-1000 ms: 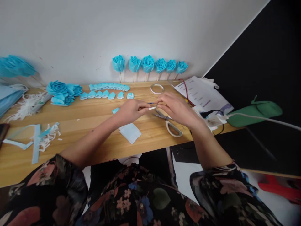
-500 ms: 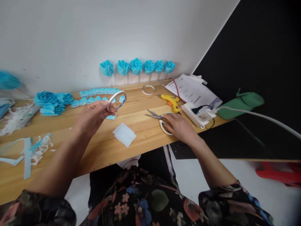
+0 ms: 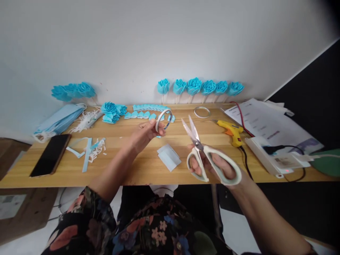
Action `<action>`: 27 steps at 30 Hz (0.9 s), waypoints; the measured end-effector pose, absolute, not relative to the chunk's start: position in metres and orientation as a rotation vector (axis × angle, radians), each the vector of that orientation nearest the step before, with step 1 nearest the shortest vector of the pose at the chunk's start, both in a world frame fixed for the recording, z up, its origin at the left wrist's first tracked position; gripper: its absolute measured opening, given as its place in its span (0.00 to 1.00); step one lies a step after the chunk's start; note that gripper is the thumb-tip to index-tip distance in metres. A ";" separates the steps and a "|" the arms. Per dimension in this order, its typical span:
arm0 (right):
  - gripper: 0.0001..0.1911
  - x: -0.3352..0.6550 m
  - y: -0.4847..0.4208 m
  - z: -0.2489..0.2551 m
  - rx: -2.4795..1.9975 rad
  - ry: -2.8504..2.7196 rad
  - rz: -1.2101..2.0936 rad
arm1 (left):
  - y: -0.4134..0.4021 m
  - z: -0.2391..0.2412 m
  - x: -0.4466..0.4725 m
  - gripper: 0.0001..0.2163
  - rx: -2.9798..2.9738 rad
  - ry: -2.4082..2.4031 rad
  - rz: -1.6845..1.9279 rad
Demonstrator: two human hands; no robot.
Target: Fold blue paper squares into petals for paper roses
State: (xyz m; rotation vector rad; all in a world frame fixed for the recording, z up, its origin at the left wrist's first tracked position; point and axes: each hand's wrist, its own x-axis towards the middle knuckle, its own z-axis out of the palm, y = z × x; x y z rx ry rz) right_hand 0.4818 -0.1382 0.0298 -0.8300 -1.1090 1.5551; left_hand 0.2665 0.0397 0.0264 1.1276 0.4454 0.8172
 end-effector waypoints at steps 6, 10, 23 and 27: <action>0.27 0.463 -0.121 0.023 -0.728 -1.242 1.655 | 0.039 0.022 0.266 0.23 1.171 0.424 0.804; 0.27 0.460 -0.113 0.023 -0.711 -1.241 1.705 | 0.038 0.022 0.265 0.24 1.178 0.449 0.795; 0.30 0.460 -0.089 0.008 -0.585 -1.161 1.748 | 0.032 0.015 0.260 0.17 1.433 0.392 0.768; 0.31 0.458 -0.090 0.008 -0.597 -1.088 1.812 | 0.029 0.023 0.257 0.15 1.564 0.417 0.765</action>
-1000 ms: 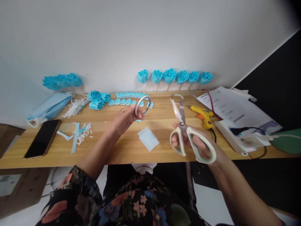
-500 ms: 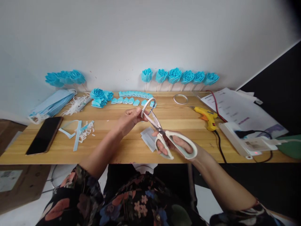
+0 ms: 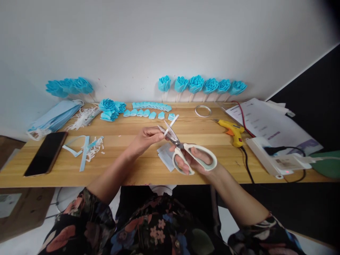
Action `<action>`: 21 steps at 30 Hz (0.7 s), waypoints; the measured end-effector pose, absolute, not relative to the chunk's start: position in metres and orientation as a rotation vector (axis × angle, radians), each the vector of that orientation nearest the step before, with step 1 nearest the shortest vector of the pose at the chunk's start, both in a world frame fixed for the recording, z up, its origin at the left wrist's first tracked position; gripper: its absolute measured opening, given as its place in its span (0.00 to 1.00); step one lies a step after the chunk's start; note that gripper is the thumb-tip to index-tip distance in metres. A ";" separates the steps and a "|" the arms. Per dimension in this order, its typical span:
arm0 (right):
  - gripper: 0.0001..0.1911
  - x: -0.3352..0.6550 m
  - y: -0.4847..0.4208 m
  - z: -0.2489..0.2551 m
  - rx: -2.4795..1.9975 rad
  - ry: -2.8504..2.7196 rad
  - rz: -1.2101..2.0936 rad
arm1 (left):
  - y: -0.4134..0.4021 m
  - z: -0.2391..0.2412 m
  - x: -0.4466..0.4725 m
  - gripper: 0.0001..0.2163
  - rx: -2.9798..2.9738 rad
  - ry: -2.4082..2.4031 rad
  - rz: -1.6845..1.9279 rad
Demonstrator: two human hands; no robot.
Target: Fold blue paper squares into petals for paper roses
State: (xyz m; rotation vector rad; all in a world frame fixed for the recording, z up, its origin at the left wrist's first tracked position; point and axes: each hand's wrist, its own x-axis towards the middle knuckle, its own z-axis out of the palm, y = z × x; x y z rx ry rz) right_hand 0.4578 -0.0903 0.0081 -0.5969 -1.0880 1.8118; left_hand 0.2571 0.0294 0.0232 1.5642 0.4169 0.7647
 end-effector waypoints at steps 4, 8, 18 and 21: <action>0.28 0.457 -0.094 0.010 -0.597 -0.997 1.815 | 0.028 0.028 0.254 0.19 1.639 0.346 0.730; 0.25 0.457 -0.096 0.012 -0.587 -0.924 1.840 | 0.026 0.029 0.254 0.14 1.634 0.369 0.656; 0.26 0.443 -0.103 0.013 -0.668 -0.944 1.856 | 0.028 0.016 0.259 0.12 1.515 0.490 0.796; 0.22 0.433 -0.109 0.017 -0.775 -1.092 1.869 | 0.031 0.014 0.262 0.13 1.497 0.556 0.846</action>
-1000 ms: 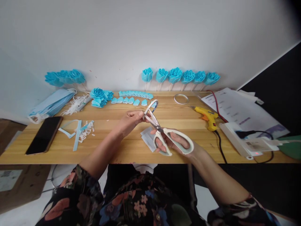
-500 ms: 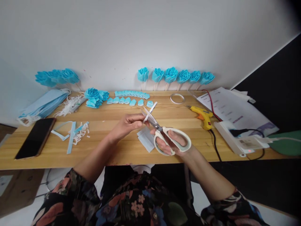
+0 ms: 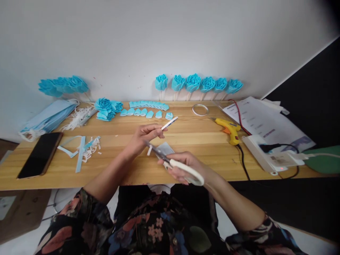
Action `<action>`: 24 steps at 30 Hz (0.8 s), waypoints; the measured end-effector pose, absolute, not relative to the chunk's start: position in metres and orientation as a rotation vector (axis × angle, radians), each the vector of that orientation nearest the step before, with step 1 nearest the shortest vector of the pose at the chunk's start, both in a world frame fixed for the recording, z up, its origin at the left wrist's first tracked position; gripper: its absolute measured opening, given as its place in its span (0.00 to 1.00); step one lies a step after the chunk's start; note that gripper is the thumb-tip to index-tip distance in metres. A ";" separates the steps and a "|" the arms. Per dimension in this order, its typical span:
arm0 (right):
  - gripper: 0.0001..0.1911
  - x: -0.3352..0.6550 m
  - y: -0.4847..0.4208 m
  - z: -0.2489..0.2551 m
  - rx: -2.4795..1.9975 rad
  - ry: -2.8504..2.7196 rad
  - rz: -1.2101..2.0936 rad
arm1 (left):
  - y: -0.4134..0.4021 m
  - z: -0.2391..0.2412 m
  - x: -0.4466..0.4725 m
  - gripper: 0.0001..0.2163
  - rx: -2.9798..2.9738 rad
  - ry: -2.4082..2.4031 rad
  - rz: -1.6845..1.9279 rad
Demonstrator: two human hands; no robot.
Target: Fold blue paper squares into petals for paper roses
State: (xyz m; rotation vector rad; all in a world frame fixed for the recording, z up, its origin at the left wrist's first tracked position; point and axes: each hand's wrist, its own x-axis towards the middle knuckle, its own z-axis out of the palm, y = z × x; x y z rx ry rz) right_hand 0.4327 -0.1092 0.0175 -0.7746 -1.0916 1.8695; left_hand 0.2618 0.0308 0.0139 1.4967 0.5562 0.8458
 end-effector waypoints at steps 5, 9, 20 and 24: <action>0.26 0.442 -0.117 0.022 -0.806 -1.196 1.728 | 0.032 0.018 0.264 0.14 1.304 0.577 0.910; 0.31 0.462 -0.119 0.014 -0.746 -1.256 1.655 | 0.032 0.021 0.266 0.16 1.173 0.495 0.910; 0.30 0.456 -0.104 0.003 -0.651 -1.250 1.695 | 0.032 0.017 0.269 0.21 1.152 0.450 0.839; 0.30 0.456 -0.100 0.006 -0.643 -1.258 1.699 | 0.032 0.017 0.268 0.21 1.151 0.449 0.823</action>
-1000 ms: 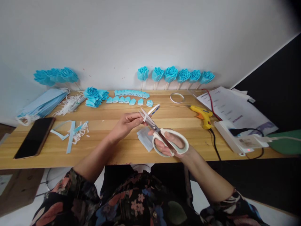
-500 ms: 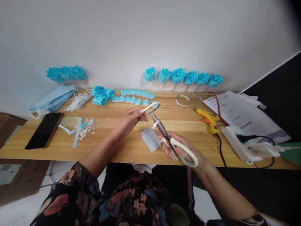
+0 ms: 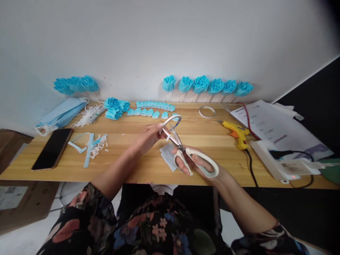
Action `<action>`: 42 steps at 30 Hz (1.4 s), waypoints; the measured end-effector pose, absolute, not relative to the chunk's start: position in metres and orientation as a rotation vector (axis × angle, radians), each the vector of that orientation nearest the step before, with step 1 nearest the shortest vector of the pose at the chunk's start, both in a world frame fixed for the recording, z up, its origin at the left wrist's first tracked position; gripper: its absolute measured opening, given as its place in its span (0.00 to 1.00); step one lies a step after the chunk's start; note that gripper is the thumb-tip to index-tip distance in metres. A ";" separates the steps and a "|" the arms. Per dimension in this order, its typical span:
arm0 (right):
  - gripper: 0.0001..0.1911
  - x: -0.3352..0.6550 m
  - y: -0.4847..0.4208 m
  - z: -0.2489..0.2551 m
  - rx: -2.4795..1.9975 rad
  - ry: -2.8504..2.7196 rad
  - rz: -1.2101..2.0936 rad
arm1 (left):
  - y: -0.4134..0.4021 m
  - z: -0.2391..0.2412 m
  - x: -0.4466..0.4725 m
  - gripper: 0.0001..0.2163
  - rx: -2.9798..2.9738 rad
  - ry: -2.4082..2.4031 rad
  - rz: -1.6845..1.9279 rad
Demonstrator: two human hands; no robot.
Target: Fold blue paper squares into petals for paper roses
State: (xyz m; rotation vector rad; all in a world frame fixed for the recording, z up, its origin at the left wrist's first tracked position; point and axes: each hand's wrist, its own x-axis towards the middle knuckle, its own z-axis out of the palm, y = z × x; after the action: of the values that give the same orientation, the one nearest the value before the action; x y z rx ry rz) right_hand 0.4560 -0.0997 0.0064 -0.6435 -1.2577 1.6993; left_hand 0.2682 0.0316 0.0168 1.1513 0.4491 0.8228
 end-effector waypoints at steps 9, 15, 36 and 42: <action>0.29 0.454 -0.096 0.009 -0.653 -1.220 1.700 | 0.030 0.015 0.267 0.18 1.201 0.421 0.775; 0.25 0.446 -0.089 0.007 -0.611 -1.162 1.680 | 0.024 0.019 0.269 0.19 1.229 0.446 0.739; 0.23 0.436 -0.086 0.002 -0.550 -1.018 1.735 | 0.025 0.011 0.263 0.17 1.376 0.432 0.753; 0.25 0.432 -0.088 0.008 -0.544 -0.887 1.810 | 0.024 0.010 0.262 0.18 1.432 0.446 0.737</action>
State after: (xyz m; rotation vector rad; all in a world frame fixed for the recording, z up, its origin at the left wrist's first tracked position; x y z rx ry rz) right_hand 0.4321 -0.0876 0.0084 -0.5439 -0.8874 1.8097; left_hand 0.2616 0.0243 0.0102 1.4321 0.4459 0.7371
